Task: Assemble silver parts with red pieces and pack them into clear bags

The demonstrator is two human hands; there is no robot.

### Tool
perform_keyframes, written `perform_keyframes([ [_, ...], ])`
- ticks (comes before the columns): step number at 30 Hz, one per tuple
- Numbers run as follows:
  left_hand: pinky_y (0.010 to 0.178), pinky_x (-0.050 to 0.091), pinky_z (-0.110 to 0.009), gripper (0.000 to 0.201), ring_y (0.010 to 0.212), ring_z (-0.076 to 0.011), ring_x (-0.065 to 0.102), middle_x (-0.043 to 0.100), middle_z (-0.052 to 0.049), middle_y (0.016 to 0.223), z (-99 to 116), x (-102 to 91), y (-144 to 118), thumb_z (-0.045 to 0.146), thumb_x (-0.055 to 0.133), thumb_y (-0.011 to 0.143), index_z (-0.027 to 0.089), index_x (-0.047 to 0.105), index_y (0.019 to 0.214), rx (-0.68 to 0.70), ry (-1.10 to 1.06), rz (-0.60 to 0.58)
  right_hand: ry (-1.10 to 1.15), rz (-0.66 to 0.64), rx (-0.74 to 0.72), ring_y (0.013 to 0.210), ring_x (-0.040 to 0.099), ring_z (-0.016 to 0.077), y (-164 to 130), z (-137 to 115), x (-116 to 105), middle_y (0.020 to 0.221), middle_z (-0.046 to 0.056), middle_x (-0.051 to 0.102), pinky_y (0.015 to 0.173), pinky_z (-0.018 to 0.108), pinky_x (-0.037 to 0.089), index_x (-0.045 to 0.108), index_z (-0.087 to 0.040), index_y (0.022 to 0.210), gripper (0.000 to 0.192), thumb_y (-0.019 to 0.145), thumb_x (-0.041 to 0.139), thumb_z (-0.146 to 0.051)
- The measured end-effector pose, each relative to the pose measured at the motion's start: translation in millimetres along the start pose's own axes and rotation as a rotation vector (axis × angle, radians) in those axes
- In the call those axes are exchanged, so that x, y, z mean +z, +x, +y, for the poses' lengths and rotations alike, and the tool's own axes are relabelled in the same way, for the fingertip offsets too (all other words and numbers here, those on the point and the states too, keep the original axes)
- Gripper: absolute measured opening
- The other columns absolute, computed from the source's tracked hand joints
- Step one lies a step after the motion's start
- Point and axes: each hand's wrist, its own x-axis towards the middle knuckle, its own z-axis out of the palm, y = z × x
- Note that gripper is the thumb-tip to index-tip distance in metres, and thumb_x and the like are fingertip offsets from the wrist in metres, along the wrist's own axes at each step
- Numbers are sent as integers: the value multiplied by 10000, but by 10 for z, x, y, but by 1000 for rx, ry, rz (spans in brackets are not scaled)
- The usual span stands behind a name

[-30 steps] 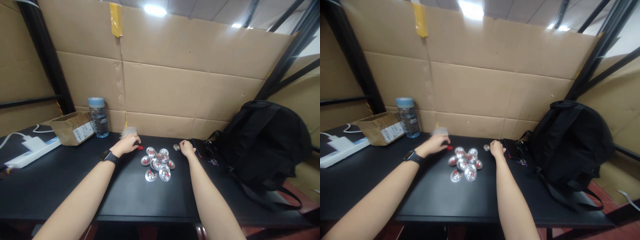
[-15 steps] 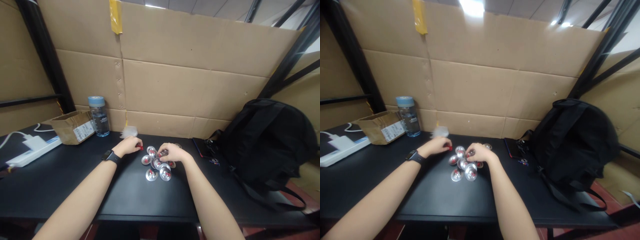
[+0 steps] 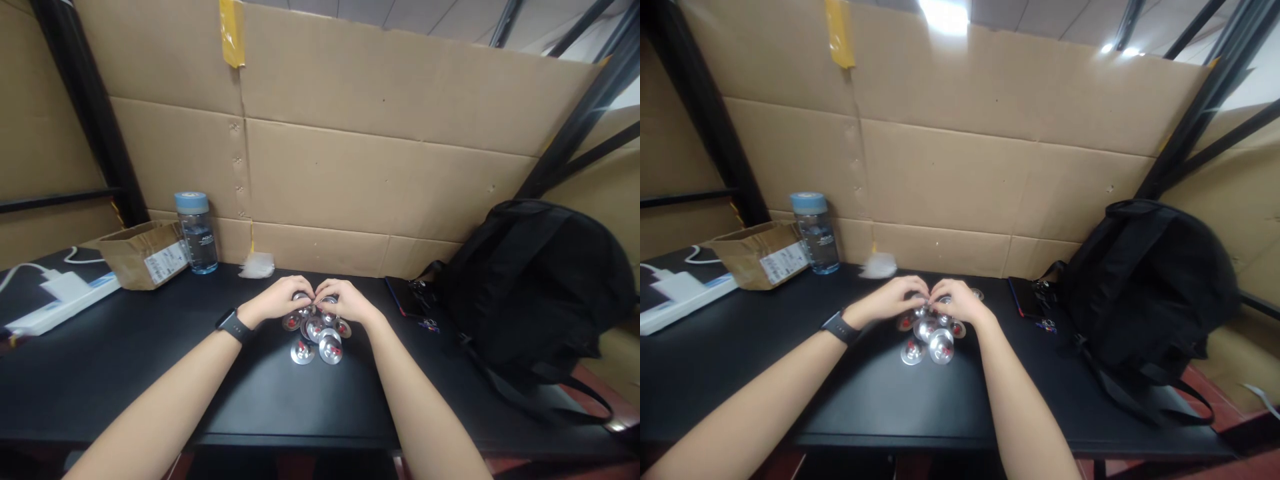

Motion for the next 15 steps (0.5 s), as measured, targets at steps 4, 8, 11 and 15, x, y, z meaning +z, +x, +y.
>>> perform_keyframes([
  [4, 913, 494, -301, 170, 987, -196, 648, 689, -60, 1066, 31, 48, 3, 325, 639, 927, 228, 745, 1018, -9, -27, 19, -6, 24, -28, 974, 681, 178, 11, 4, 16, 1048, 16, 730, 919, 304, 500, 815, -286, 917, 169, 824, 743, -165],
  [8, 931, 488, -311, 175, 1032, -205, 631, 671, -69, 1101, -43, 92, -6, 321, 627, 935, 232, 733, 1042, 6, -34, 28, 1, 24, -16, 972, 678, 178, 17, 4, 33, 1043, 15, 725, 911, 302, 502, 816, -298, 928, 172, 837, 741, -173],
  [11, 920, 482, -304, 158, 1010, -196, 626, 665, -67, 1087, -92, 127, -6, 322, 614, 945, 221, 717, 1011, 7, -32, 28, 9, 27, -16, 953, 678, 174, 23, -4, 57, 1025, 16, 725, 892, 293, 502, 814, -290, 929, 161, 836, 744, -178],
  [15, 950, 454, -325, 143, 1070, -204, 590, 658, -55, 1115, -142, 159, -15, 311, 570, 974, 217, 676, 959, 7, 52, -19, 35, 16, -17, 961, 678, 175, 23, -12, 92, 1017, 21, 735, 908, 288, 491, 800, -260, 926, 119, 849, 734, -198],
])
